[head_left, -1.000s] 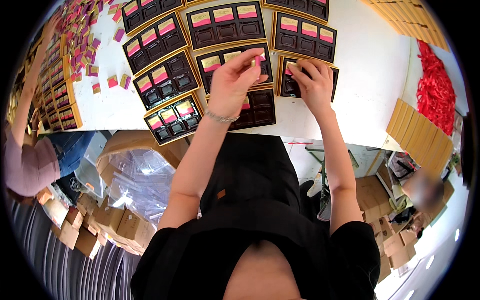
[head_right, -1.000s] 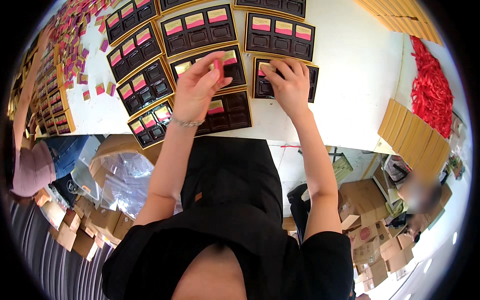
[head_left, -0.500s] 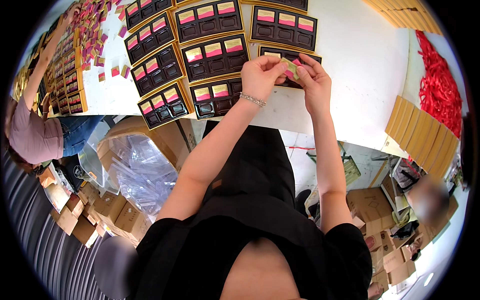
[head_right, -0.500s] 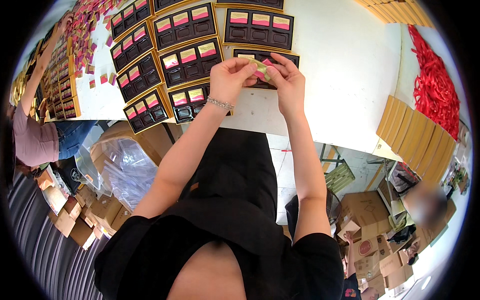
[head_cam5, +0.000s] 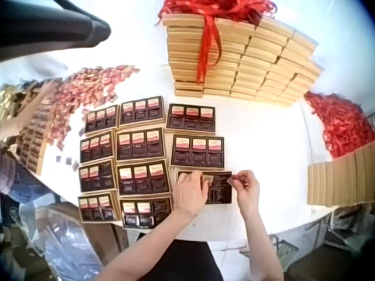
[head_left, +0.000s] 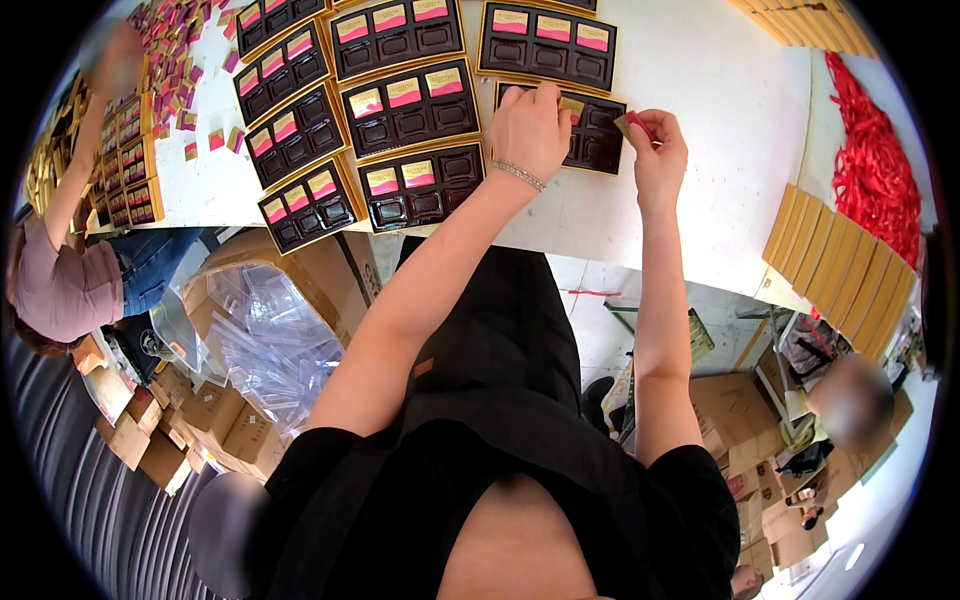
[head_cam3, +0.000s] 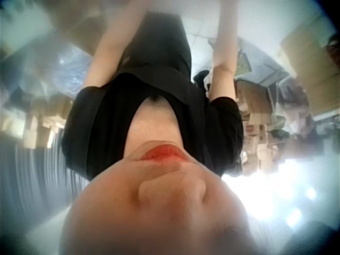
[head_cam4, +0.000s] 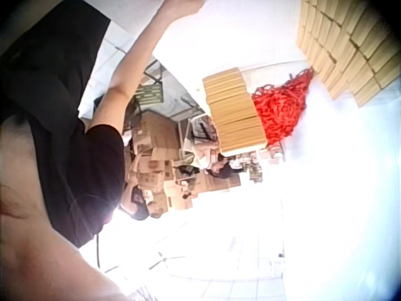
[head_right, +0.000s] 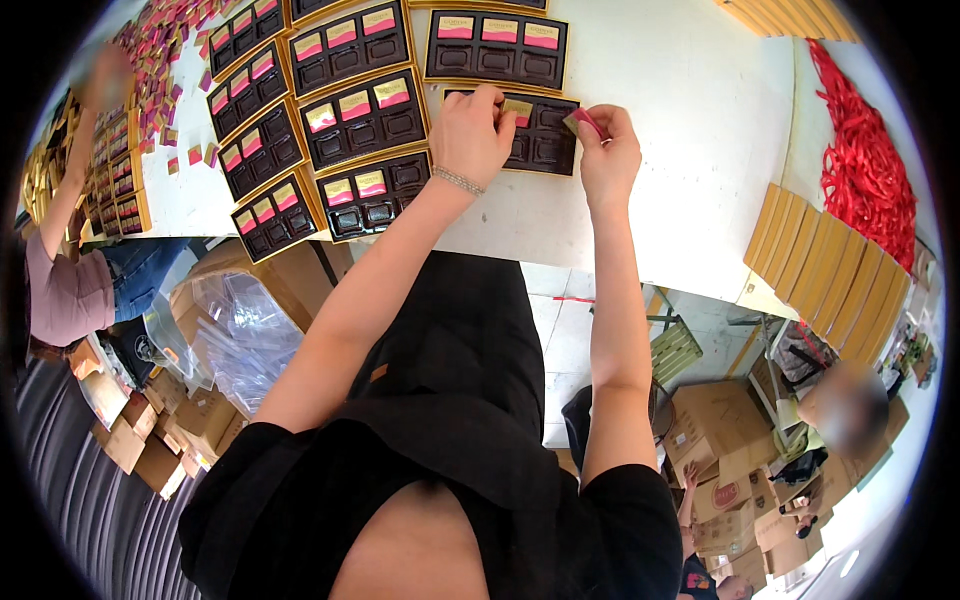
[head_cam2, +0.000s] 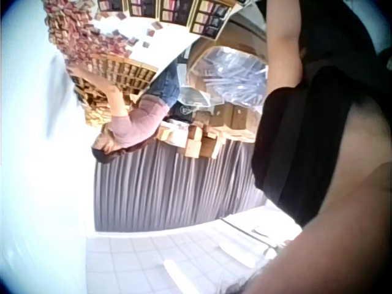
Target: The person places small pink and gold rectangular items into the compartments of dark brown trays with gold borders. They handle the trays and items by hand, arranging them on a white table in a workshop setting.
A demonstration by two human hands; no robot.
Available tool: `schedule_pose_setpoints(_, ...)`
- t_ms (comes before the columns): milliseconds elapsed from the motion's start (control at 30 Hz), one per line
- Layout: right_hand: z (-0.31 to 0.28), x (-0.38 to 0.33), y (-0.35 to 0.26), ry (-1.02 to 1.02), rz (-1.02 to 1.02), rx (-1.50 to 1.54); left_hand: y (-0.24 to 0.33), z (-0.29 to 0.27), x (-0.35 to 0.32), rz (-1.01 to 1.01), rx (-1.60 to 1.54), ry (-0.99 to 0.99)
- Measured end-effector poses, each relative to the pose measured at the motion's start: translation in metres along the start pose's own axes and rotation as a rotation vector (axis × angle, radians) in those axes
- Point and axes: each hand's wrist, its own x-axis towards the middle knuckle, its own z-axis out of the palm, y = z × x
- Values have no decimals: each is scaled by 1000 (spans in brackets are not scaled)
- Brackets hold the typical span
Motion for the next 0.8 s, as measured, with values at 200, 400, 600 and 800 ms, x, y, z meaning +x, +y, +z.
schedule_pose_setpoints(200,24,-4,-16,154,-204,-95,-19,-22,-15,222,71,200)
schedule_pose_setpoints(400,27,-10,20,342,-101,-160,-122,-147,-18,83,227,506)
schedule_pose_setpoints(600,38,-13,25,277,-56,-148,-339,-290,-34,-564,408,576)
schedule_pose_setpoints(800,41,-9,7,256,-14,-179,-403,-284,-18,-33,631,156)
